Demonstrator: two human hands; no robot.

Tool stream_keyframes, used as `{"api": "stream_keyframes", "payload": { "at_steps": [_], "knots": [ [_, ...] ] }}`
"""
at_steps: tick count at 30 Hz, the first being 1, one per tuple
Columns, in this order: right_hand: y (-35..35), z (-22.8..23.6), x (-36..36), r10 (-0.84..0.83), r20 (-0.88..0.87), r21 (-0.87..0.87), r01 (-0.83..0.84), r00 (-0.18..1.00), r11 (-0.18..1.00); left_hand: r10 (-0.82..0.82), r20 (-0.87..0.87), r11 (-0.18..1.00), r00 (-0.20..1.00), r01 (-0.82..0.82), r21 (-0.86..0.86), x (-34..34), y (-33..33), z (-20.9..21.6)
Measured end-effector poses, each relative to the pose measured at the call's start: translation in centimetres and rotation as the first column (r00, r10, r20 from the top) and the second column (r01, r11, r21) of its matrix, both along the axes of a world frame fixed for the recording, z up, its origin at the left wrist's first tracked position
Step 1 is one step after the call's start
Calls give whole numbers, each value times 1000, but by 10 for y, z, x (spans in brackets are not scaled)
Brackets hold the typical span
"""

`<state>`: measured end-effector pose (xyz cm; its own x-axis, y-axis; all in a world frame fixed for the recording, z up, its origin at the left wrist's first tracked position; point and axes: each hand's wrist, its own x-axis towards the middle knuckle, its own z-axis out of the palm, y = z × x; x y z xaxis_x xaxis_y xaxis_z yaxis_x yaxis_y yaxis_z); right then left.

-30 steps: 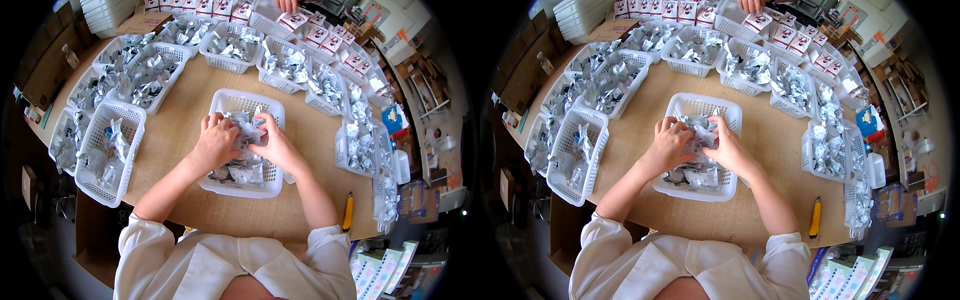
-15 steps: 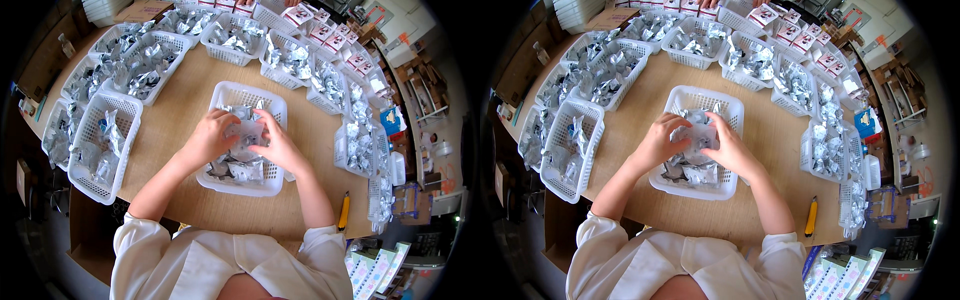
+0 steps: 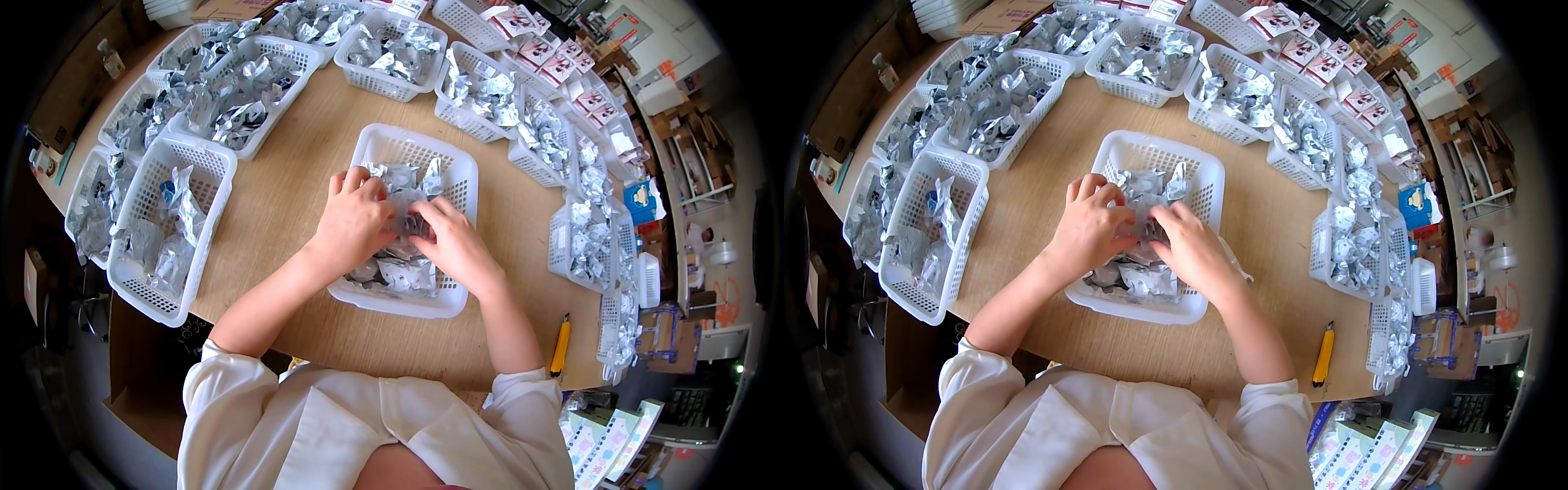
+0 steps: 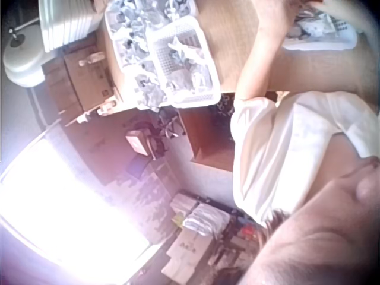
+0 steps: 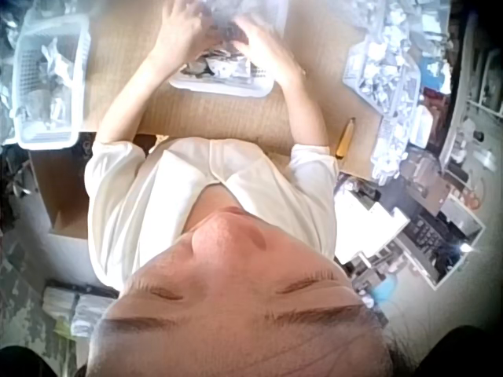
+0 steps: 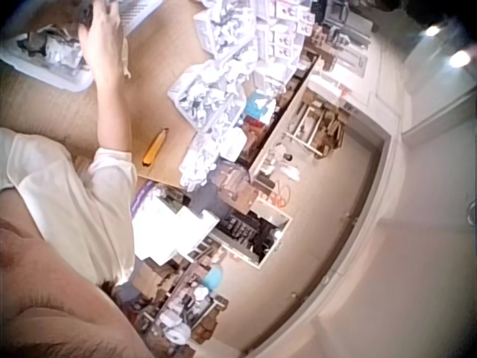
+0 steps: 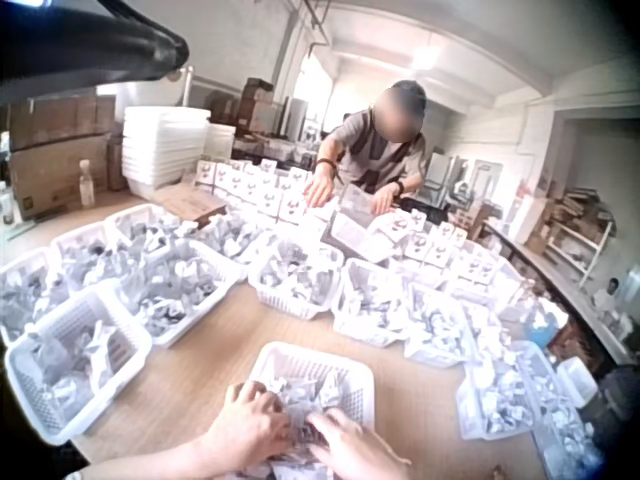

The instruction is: The person repeatedly picks small items from a basket, wraps each one in silver foil, and places the wrapped units into a white basket. The process is performed one at a time with hands only.

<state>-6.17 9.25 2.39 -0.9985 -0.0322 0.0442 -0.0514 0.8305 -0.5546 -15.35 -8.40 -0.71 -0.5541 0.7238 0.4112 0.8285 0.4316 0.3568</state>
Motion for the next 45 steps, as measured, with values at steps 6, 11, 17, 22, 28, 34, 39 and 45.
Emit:
{"api": "stream_keyframes", "payload": {
  "at_steps": [6,11,17,22,28,34,39,45],
  "knots": [
    [15,-3,2,-50,-63,-382,22,997,924,-20,59,975,998,6,223,-2,1,-2],
    [7,6,2,-178,-170,-382,102,969,919,-35,17,992,999,33,125,2,0,1],
    [13,10,-13,-65,-148,-38,60,987,997,-39,52,997,998,36,74,2,-1,2],
    [17,18,-6,-57,-193,-364,-18,980,931,-79,116,972,990,51,231,0,1,7],
    [11,24,-3,-97,-353,-617,-154,931,772,-350,628,885,695,25,466,2,-1,16],
    [22,28,3,-181,-222,-761,-54,958,647,-460,782,828,419,-114,549,-2,-1,19],
    [37,32,0,-17,40,-738,41,999,674,-441,790,835,425,-128,535,0,-2,21],
    [34,36,-6,46,156,-628,63,987,775,-424,799,853,427,-108,511,-1,-1,17]
  ]
}}
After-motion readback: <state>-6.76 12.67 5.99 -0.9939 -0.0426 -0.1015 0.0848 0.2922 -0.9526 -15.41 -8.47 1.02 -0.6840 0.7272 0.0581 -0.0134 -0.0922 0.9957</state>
